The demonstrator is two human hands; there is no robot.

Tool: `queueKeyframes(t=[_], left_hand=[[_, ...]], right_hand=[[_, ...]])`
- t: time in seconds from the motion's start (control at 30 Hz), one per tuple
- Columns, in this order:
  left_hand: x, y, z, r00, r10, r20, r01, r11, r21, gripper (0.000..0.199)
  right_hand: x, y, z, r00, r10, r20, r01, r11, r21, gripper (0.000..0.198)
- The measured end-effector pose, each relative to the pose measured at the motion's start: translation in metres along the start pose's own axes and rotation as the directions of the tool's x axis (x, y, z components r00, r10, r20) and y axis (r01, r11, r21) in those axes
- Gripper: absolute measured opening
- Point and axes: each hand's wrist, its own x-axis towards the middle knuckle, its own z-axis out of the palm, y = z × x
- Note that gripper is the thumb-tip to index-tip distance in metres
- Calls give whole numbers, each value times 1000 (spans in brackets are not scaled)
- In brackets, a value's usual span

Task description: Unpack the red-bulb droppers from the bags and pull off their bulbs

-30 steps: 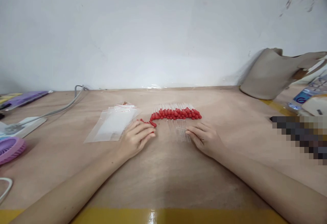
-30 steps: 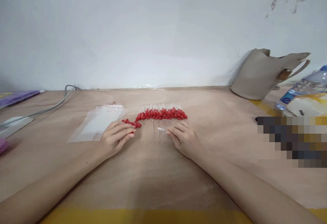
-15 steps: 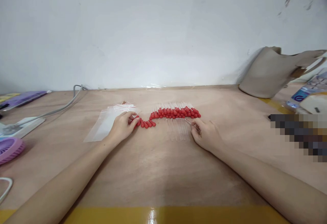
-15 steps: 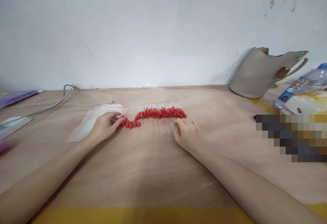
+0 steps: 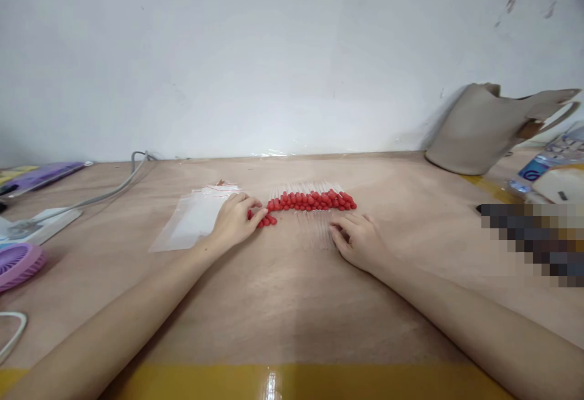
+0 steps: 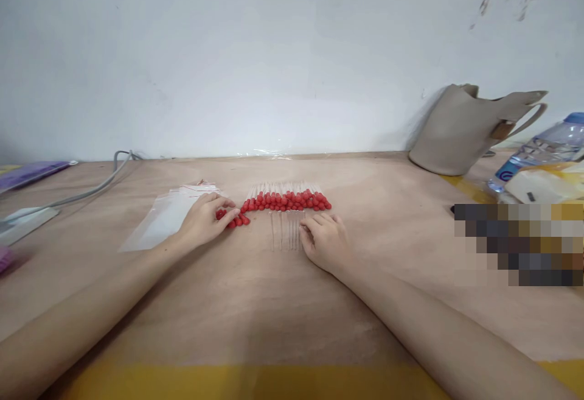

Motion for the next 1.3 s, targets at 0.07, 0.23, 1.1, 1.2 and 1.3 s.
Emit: queueKeyframes(t=[0.07, 0.23, 1.1, 1.2, 1.3], left_hand=[[8, 5, 5, 999, -26, 42, 26, 1000, -3, 27], [21, 8, 13, 989, -104, 101, 106, 994, -15, 27], [-37, 32, -7, 911, 396, -111, -412, 881, -233, 10], [-39, 36, -2, 881, 458, -121, -474, 848, -238, 8], [-40, 37, 2, 867, 475, -148, -498, 836, -231, 7]], right_hand=[[0, -1, -1, 1000, 16, 10, -16, 1000, 13, 15], [1, -2, -3, 996, 55, 70, -55, 998, 5, 15], [3, 2, -4, 986, -77, -145, 111, 964, 243, 36], [3, -2, -5, 973, -217, -78, 229, 953, 200, 36], [3, -7, -3, 945, -328, -1, 323, 932, 166, 25]])
